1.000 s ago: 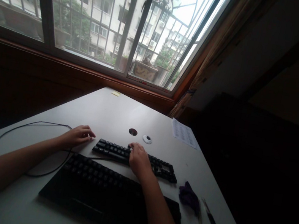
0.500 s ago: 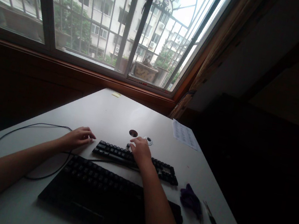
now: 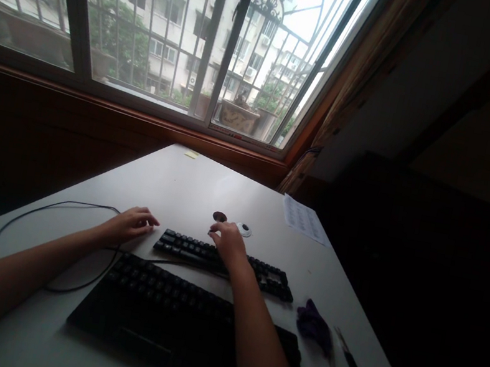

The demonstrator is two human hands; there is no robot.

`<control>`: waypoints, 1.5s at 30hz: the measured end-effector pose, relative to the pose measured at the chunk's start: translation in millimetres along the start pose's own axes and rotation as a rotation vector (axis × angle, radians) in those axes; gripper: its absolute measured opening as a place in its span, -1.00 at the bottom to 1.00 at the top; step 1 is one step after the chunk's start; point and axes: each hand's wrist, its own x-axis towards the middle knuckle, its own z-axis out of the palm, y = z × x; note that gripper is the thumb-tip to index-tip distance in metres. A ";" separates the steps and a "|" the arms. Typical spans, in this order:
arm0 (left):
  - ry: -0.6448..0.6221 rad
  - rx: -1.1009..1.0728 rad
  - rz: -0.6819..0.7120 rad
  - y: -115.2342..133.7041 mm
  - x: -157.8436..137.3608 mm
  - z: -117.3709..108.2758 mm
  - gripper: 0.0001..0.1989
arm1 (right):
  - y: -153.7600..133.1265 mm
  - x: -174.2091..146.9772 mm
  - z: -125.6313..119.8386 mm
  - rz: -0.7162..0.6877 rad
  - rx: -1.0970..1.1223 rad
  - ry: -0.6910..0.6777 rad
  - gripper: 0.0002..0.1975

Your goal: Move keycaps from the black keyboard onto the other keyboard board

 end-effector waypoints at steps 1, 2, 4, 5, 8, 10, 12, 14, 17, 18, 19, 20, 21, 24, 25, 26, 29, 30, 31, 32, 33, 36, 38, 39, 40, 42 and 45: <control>0.001 0.004 -0.001 0.1 0.1 -0.1 -0.71 | -4.3 -3.5 -2.5 -0.010 0.012 0.015 -0.89; 0.001 0.007 -0.001 0.2 0.1 -0.3 -0.72 | -9.0 -8.3 -5.3 -0.022 0.026 0.027 -0.89; 0.000 0.009 -0.002 0.6 0.1 -0.9 -0.71 | -19.5 -22.0 -12.0 -0.047 0.053 0.044 -0.89; -0.002 0.011 -0.001 0.8 0.1 -1.1 -0.71 | -25.1 -30.9 -15.8 -0.058 0.065 0.049 -0.88; -0.008 0.014 0.001 0.8 0.1 -1.4 -0.68 | -42.3 -63.7 -27.6 -0.091 0.102 0.055 -0.87; -0.007 0.014 0.002 0.2 0.3 -0.9 -0.67 | -53.1 -87.7 -33.9 -0.135 0.151 0.072 -0.89; -0.001 0.012 0.003 -0.7 0.6 -0.1 -0.67 | -62.5 -110.3 -37.4 -0.171 0.195 0.087 -0.91; 0.003 0.012 0.005 -1.6 0.9 0.5 -0.68 | -70.1 -129.4 -37.5 -0.192 0.203 0.094 -0.91; 0.003 0.006 0.007 -2.7 1.0 0.8 -0.68 | -77.4 -149.7 -32.2 -0.200 0.191 0.101 -0.84; 0.001 0.004 0.007 -3.0 1.0 0.8 -0.68 | -78.7 -154.4 -29.5 -0.199 0.190 0.103 -0.81; -0.001 0.002 0.007 -3.3 0.9 0.8 -0.67 | -79.6 -158.3 -26.6 -0.199 0.191 0.106 -0.79; -0.003 0.001 0.006 -3.6 0.8 0.9 -0.67 | -80.1 -161.5 -23.7 -0.198 0.193 0.113 -0.77; -0.003 0.001 0.006 -4.0 0.7 1.0 -0.68 | -80.4 -164.0 -21.0 -0.198 0.193 0.119 -0.77; 0.000 0.001 0.001 -4.7 0.5 1.4 -0.69 | -81.2 -168.6 -15.0 -0.205 0.190 0.138 -0.79; 0.000 -0.001 -0.001 -4.6 0.5 1.4 -0.68 | -81.8 -169.3 -13.9 -0.212 0.187 0.145 -0.80; -0.002 -0.002 -0.002 -4.5 0.5 1.3 -0.68 | -82.5 -169.7 -13.3 -0.220 0.184 0.153 -0.80; -0.015 -0.010 -0.001 -3.9 0.5 0.5 -0.66 | -84.9 -169.9 -12.8 -0.251 0.180 0.181 -0.81; -0.018 -0.014 0.000 -3.9 0.6 0.3 -0.66 | -85.6 -170.0 -12.7 -0.259 0.184 0.185 -0.81; -0.020 -0.017 0.000 -4.1 0.7 0.3 -0.66 | -86.1 -170.1 -12.5 -0.263 0.190 0.188 -0.81; -0.020 -0.021 -0.001 -4.3 0.7 0.3 -0.66 | -86.4 -170.4 -12.0 -0.269 0.194 0.189 -0.81; -0.019 -0.026 -0.003 -4.7 0.8 0.4 -0.66 | -86.6 -170.9 -11.4 -0.272 0.195 0.191 -0.81; -0.016 -0.039 -0.012 -4.7 0.6 0.6 -0.66 | -86.6 -172.7 -9.4 -0.278 0.176 0.204 -0.81; -0.013 -0.046 -0.015 -3.3 0.2 0.0 -0.66 | -86.4 -174.0 -8.5 -0.272 0.153 0.211 -0.81; -0.011 -0.049 -0.016 -2.3 -0.1 -0.5 -0.67 | -86.3 -174.5 -8.2 -0.269 0.142 0.212 -0.81; -0.011 -0.052 -0.017 -1.3 -0.4 -1.1 -0.66 | -86.1 -174.9 -8.1 -0.268 0.132 0.211 -0.80; -0.012 -0.059 -0.019 0.4 -0.7 -2.1 -0.65 | -86.0 -175.4 -8.1 -0.267 0.118 0.206 -0.79; -0.016 -0.061 -0.021 1.1 -0.7 -2.5 -0.65 | -86.1 -175.3 -8.6 -0.268 0.114 0.206 -0.79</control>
